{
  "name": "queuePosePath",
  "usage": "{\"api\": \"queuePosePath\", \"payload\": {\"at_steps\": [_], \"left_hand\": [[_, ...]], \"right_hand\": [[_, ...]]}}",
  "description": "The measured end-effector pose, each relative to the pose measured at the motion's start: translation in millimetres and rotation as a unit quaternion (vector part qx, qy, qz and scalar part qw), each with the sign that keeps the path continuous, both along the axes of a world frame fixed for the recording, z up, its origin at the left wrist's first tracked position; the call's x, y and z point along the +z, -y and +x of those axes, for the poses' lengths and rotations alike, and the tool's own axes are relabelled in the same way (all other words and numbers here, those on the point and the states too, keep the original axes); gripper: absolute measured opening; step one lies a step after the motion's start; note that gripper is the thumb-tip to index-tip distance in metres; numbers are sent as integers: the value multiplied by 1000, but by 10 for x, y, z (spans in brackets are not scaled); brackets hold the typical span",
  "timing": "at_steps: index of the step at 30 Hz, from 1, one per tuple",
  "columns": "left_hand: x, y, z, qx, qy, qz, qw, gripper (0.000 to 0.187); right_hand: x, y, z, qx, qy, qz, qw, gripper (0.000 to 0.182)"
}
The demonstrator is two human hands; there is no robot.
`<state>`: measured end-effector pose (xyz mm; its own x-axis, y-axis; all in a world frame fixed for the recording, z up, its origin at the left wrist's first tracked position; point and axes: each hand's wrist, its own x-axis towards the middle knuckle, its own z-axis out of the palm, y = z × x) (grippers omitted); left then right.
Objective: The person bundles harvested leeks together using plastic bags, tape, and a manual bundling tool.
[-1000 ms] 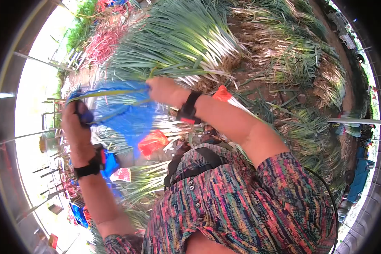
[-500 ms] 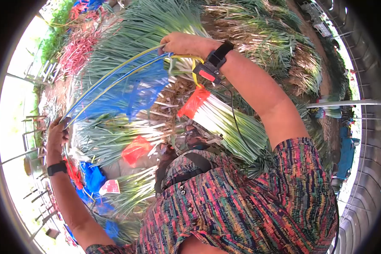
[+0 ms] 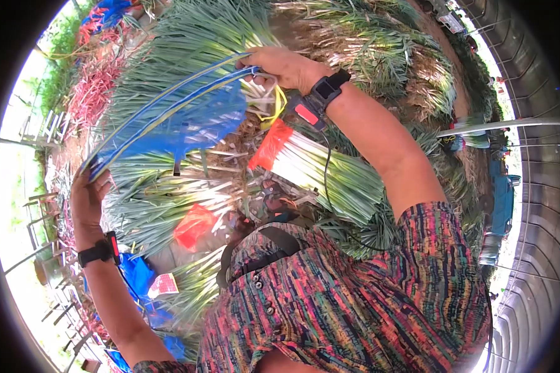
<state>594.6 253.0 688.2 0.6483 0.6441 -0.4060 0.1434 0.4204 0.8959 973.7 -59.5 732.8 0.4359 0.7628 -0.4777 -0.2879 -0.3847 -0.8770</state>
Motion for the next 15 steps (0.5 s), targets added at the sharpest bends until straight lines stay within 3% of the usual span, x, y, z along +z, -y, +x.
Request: {"api": "queuePosePath", "payload": {"at_steps": [1, 5, 8, 9, 10, 12, 13, 15], "left_hand": [[-16, -56, -38, -3, 18, -13, 1000, 31], [101, -60, -95, 21, 158, -102, 982, 32], [175, -76, -12, 207, 185, -174, 945, 33], [52, -177, -115, 126, 244, -188, 943, 33], [52, -186, -116, 168, 246, -225, 928, 32], [46, -40, -192, -5, 325, -279, 904, 25], [292, 292, -117, 69, 269, -251, 927, 14], [169, 408, -219, 52, 193, -171, 965, 10]], "right_hand": [[17, 16, -11, 9, 51, -4, 999, 18], [36, 82, -52, 42, 69, -54, 995, 19], [-128, 109, -73, 35, 92, -38, 994, 18], [-135, 131, -86, 51, 109, -36, 992, 17], [-163, 133, -132, 24, 102, -34, 994, 15], [-237, 160, -231, -29, 88, -36, 995, 11], [-250, 170, -234, -43, 81, -27, 995, 11], [-304, 228, -234, -75, 65, -16, 995, 12]]}}
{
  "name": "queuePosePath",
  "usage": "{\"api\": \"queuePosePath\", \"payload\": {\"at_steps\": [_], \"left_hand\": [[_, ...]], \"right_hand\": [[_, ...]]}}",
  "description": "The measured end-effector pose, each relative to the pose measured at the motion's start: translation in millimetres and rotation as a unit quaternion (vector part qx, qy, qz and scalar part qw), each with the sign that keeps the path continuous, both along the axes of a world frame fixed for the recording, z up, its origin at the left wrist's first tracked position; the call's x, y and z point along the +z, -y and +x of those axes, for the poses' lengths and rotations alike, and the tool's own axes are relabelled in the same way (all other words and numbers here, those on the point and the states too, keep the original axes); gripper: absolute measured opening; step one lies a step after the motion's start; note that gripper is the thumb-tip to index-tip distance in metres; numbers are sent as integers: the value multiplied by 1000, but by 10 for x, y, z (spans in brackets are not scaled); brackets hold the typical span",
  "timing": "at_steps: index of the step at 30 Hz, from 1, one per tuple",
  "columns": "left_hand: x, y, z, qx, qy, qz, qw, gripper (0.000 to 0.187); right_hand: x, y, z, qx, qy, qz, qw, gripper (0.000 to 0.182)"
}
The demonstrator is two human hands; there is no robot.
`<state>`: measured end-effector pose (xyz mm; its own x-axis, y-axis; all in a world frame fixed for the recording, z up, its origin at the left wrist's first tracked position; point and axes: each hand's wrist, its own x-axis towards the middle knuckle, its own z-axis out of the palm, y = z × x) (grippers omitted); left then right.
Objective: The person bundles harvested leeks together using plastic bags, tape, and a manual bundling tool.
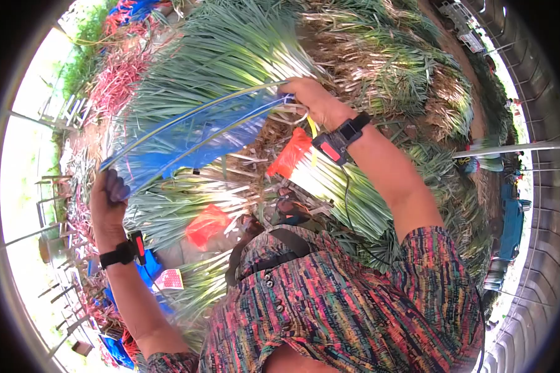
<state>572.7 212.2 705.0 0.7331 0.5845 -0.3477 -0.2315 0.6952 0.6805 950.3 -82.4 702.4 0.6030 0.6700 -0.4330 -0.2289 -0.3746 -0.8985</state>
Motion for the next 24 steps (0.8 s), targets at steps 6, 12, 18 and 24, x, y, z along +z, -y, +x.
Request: {"api": "queuePosePath", "payload": {"at_steps": [6, 12, 18, 24], "left_hand": [[-444, 405, -223, -110, -302, 352, 879, 35], [-1756, 4, -707, -31, -423, 499, 755, 33], [-1886, -103, -776, 54, -219, 183, 957, 16], [-1483, 622, -292, 15, -36, 66, 997, 20]], "right_hand": [[-394, 53, -141, 38, -121, 184, 975, 13], [-313, 112, -803, 81, -103, 145, 981, 13], [-625, 467, -1186, 267, 300, 5, 916, 36], [-1082, 700, -1054, 56, 339, -174, 923, 41]]}}
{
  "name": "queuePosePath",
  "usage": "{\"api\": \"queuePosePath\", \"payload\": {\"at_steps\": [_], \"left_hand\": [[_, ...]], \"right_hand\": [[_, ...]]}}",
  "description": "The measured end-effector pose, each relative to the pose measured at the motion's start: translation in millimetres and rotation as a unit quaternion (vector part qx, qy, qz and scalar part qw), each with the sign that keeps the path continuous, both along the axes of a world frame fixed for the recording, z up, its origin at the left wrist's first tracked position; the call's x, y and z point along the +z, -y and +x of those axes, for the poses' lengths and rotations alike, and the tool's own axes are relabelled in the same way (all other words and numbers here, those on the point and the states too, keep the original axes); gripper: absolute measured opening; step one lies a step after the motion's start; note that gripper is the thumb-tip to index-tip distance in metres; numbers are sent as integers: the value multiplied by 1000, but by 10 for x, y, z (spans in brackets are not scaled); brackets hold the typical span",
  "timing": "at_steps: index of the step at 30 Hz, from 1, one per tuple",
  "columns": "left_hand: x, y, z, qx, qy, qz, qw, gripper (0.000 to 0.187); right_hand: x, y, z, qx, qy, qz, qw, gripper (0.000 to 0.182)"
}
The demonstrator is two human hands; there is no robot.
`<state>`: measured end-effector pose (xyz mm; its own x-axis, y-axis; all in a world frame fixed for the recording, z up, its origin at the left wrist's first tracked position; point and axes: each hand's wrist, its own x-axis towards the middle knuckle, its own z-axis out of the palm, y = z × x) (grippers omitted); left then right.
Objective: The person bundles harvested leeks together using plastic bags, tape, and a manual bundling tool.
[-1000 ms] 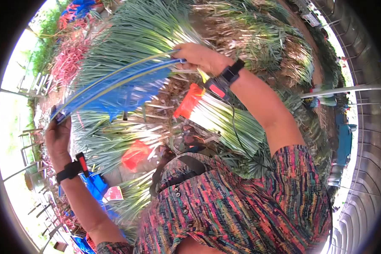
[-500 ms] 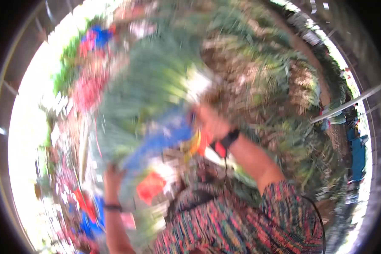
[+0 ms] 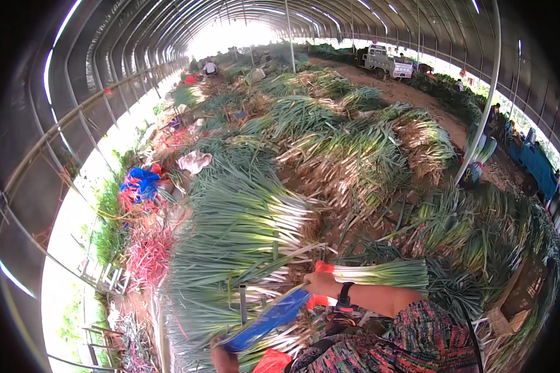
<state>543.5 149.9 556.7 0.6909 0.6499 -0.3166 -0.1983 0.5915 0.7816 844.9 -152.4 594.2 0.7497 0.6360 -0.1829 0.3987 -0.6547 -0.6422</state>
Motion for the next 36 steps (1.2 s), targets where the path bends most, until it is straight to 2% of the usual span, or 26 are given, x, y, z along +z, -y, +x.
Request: {"api": "queuePosePath", "payload": {"at_steps": [1, 3, 4, 5, 7, 8, 9, 10, 13, 14, 16, 17, 19, 20, 23, 24, 26, 27, 28, 29, 30, 32, 33, 34, 35, 36], "left_hand": [[202, 148, 66, 11, -14, -34, 999, 18], [602, 370, 196, 30, -43, -97, 994, 16], [617, 391, 240, 39, -89, -118, 988, 16], [473, 317, 130, -27, -86, -102, 991, 17], [88, 108, -134, -161, -75, -69, 982, 20], [92, 152, -144, -170, -149, 39, 973, 10], [118, 336, -170, -176, -222, 144, 948, 17], [120, 456, -180, -177, -290, 247, 908, 31], [-137, 475, -253, -149, -434, 486, 744, 27], [-93, 453, -258, -127, -450, 445, 764, 27], [-410, 176, -422, -104, -397, 377, 830, 26], [-689, -16, -551, -94, -368, 341, 860, 26], [-1075, -177, -669, -76, -306, 266, 911, 27], [-279, 147, -556, 18, -229, 135, 964, 23], [7, 171, -448, -9, -202, 143, 969, 16], [290, 276, -292, -1, -193, 56, 980, 16], [831, 628, 17, 14, -170, -115, 979, 18], [676, 751, 17, -20, -172, 16, 985, 17], [378, 857, -3, -54, -171, 147, 973, 17], [170, 913, -47, -89, -166, 275, 943, 17], [103, 932, -85, -109, -242, 394, 880, 16], [-16, 991, -178, -142, -376, 599, 693, 13], [-283, 929, -258, -115, -352, 501, 782, 13], [-688, 770, -327, -85, -320, 395, 857, 13], [-887, 676, -332, -51, -281, 282, 916, 14], [-862, 654, -318, -8, -253, 181, 950, 15]], "right_hand": [[-88, -1, 49, -55, -5, 37, 998, 40], [-212, -23, 164, -111, -145, 134, 974, 36], [-278, -41, 179, -147, -214, 183, 948, 34], [-336, -59, 166, -181, -283, 229, 914, 33], [-415, -43, 170, -162, -218, 252, 929, 26], [-433, 15, 167, -136, -162, 274, 938, 25], [-454, -11, 238, -160, -330, 319, 874, 24], [-437, -40, 298, -208, -476, 342, 783, 24], [-322, -100, 152, -184, -616, 289, 709, 20], [12, -171, -86, -221, -636, 283, 683, 19], [15, -118, -297, -88, -510, 204, 831, 20], [-50, -89, -398, -20, -434, 159, 886, 22], [-270, 21, -535, 134, -221, 140, 956, 32], [-345, 74, -583, 210, -111, 126, 963, 37], [142, 236, -651, 140, -178, -100, 969, 51], [-105, 286, -579, 83, -112, -98, 985, 54], [-328, 434, -395, -19, -36, -75, 996, 46], [-418, 484, -307, -72, 1, -63, 995, 42], [-501, 500, -196, -156, -96, 25, 983, 33], [-544, 517, -112, -238, -191, 113, 946, 26], [-392, 504, -65, -305, -349, 205, 862, 18], [127, 412, -133, -277, -486, 223, 798, 17], [248, 413, -149, -260, -552, 230, 758, 17], [-165, 379, -111, -204, -549, 241, 774, 16], [-537, 337, -32, -151, -570, 141, 795, 19], [-317, 336, -123, -36, -484, 126, 865, 24]]}}
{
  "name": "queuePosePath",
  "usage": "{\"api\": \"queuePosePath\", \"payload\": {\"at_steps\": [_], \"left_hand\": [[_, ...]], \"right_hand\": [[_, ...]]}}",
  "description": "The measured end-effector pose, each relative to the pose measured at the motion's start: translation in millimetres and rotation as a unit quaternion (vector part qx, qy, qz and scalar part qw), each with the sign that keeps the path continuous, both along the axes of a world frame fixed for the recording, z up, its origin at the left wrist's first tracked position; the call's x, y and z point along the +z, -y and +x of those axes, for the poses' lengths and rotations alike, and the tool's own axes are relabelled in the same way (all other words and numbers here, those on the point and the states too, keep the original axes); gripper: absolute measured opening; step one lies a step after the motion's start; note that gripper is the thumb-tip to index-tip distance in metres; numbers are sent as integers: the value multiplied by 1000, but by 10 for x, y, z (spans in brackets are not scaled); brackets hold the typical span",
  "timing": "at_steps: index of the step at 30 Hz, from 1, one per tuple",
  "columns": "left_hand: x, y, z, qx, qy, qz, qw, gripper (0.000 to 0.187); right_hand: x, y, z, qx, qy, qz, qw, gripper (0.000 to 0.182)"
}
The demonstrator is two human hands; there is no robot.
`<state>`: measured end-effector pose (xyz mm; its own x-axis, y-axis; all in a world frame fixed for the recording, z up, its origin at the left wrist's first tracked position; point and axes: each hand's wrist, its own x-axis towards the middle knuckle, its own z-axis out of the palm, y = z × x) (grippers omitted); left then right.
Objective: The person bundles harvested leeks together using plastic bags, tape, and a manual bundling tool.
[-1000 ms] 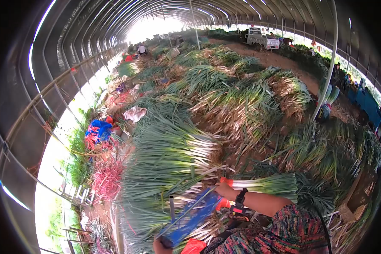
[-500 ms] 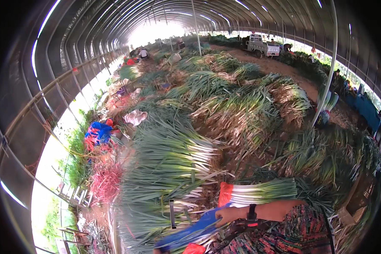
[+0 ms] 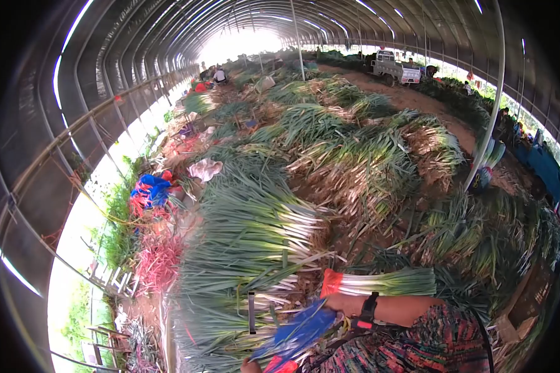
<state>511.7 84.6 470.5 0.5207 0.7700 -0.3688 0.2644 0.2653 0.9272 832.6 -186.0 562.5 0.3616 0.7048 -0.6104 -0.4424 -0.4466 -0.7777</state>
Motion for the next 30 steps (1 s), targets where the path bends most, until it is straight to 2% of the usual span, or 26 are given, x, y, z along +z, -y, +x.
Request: {"api": "queuePosePath", "payload": {"at_steps": [1, 3, 4, 7, 8, 9, 10, 11, 13, 14, 16, 17, 18, 19, 20, 21, 22, 23, 25, 27, 29, 30], "left_hand": [[6, -30, -10, 59, 42, -91, 993, 17], [410, 79, 97, 169, 124, -271, 939, 22], [1537, 455, 402, 204, 124, -289, 927, 20], [1225, 345, 402, 57, 150, -288, 944, 18], [1103, 324, 438, 7, 159, -286, 945, 17], [987, 404, 483, -68, 135, -121, 981, 17], [852, 563, 539, -140, 104, 48, 984, 17], [737, 705, 645, -206, 69, 214, 952, 18], [536, 884, 1028, -235, 10, 315, 920, 25], [528, 936, 1062, -229, -41, 336, 913, 27], [657, 1085, 1073, -217, -143, 374, 890, 32], [688, 1138, 1103, -209, -193, 392, 875, 35], [505, 1040, 1143, -206, -160, 373, 890, 34], [355, 925, 1150, -174, -83, 207, 959, 33], [167, 791, 1129, -136, -3, 33, 990, 31], [82, 745, 1146, -93, 76, -144, 982, 30], [725, 1022, 1367, 20, 61, -191, 979, 24], [867, 1054, 1398, 24, 101, -204, 974, 24], [1006, 1011, 1462, 33, 184, -229, 955, 26], [1023, 968, 1717, 61, 194, -308, 929, 13], [993, 981, 1940, 92, 205, -385, 895, 26], [1022, 1144, 1930, 68, 168, -316, 931, 21]], "right_hand": [[319, 5, -143, 96, 122, 31, 987, 30], [394, 134, -169, 179, 253, 22, 950, 43], [406, 195, -165, 221, 316, 16, 922, 49], [514, 464, 37, 259, 444, -141, 846, 55], [466, 546, 154, 209, 433, -199, 854, 52], [343, 650, 271, 149, 477, -212, 839, 40], [151, 771, 421, 60, 486, -215, 845, 37], [-45, 864, 575, -29, 490, -216, 844, 33], [-238, 963, 804, -186, 312, -136, 922, 30], [-323, 1042, 875, -262, 214, -93, 936, 28], [-238, 1103, 955, -213, -6, -14, 977, 25], [-163, 1094, 973, -184, -117, 27, 976, 23], [-166, 1080, 951, -136, -167, 62, 975, 21], [-128, 1036, 918, -87, -216, 97, 968, 18], [258, 995, 719, -158, -219, 109, 957, 18], [412, 1104, 711, -95, -91, 83, 988, 25], [311, 1198, 784, 14, 122, 61, 991, 30], [220, 1275, 845, 122, 327, 36, 936, 35], [419, 1392, 835, 184, 373, -3, 909, 40], [637, 1503, 841, 216, 411, -72, 883, 43], [754, 1568, 890, 218, 442, -170, 853, 43], [421, 1601, 983, 172, 496, -194, 829, 35]]}}
